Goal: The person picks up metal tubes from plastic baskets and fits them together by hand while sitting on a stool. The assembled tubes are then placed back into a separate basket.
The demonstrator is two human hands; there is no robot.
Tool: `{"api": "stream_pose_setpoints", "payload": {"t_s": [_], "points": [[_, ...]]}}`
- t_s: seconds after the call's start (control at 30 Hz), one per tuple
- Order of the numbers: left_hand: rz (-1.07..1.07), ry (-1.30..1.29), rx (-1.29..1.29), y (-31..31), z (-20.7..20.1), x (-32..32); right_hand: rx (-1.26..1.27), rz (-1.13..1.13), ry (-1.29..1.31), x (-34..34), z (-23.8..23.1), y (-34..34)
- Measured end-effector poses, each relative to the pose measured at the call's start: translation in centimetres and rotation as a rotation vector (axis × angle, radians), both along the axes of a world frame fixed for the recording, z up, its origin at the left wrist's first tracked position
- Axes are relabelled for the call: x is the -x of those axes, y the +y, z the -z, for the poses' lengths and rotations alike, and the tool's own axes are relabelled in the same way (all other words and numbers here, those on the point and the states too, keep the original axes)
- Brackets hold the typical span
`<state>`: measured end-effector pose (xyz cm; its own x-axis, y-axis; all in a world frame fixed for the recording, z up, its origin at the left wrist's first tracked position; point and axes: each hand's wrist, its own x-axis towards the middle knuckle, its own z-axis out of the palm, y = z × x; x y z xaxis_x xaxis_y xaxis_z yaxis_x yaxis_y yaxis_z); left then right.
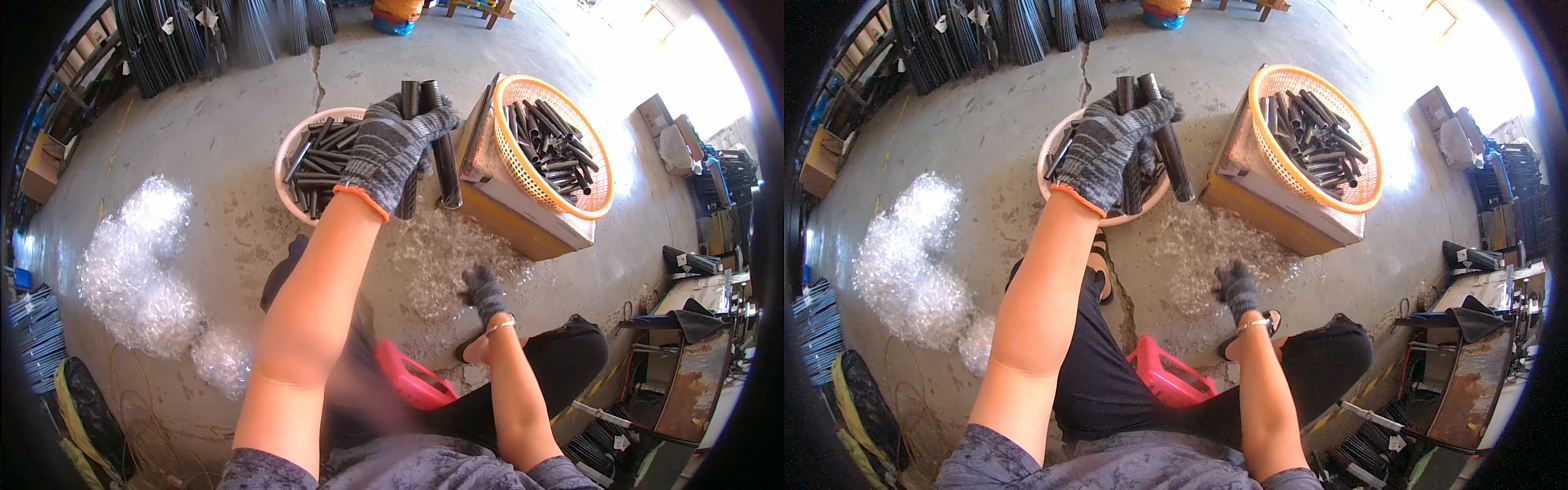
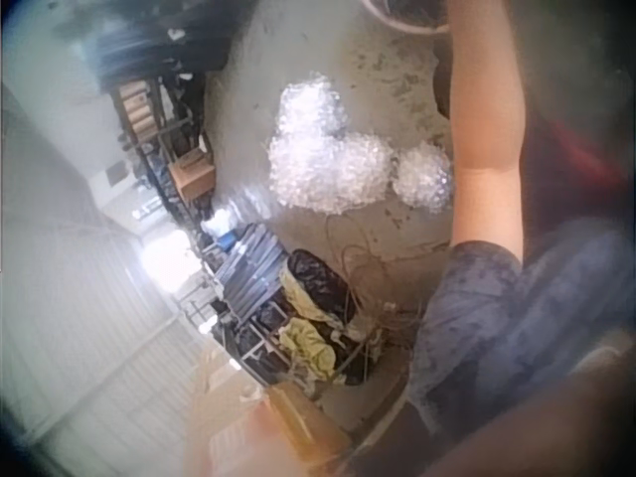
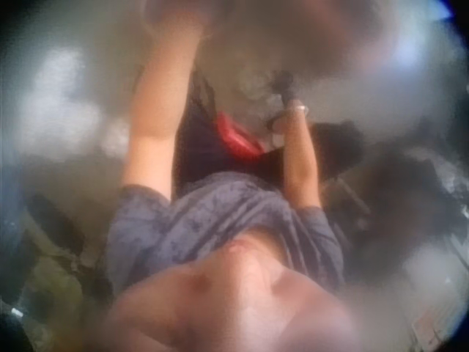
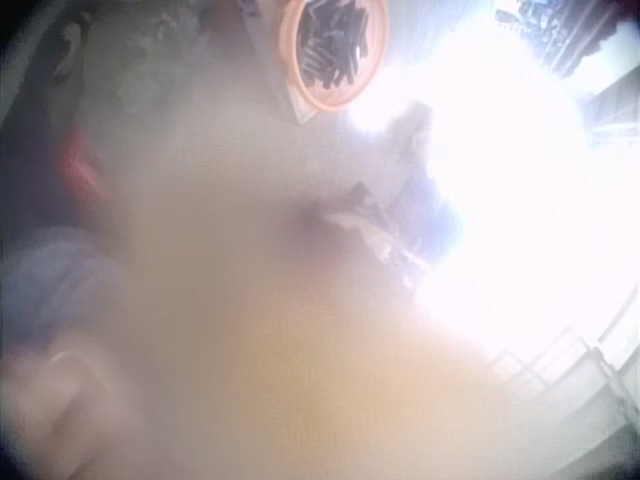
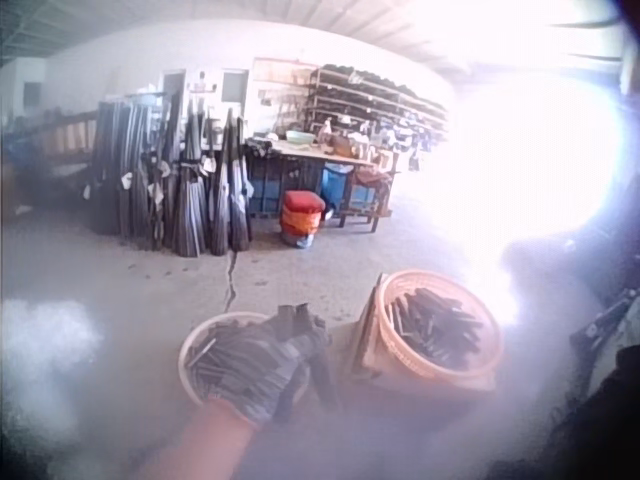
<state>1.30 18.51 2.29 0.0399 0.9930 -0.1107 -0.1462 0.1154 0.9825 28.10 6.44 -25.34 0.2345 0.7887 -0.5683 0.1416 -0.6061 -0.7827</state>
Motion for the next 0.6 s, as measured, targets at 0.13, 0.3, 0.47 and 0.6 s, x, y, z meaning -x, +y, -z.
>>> {"api": "stream_pose_setpoints", "payload": {"t_s": [0.13, 0.3, 0.47, 0.6], "points": [[-0.01, -0.08, -0.039, -0.3, -0.1, -0.1, -0.606, -0.037, 0.282, 5.5, -14.5, 4.3], [0.017, -0.08, -0.075, 0.4, 0.5, -0.6, -0.551, -0.294, 0.801, 10.5, -19.2, 5.4], [-0.091, -0.064, -0.17, 0.8, 0.5, 0.5, -0.349, -0.198, 0.963, 9.5, -12.5, 4.4], [-0.217, -0.201, -0.214, 0.7, -0.4, 3.1, -0.154, 0.215, 0.579, 4.8, -3.8, -0.6]]}}
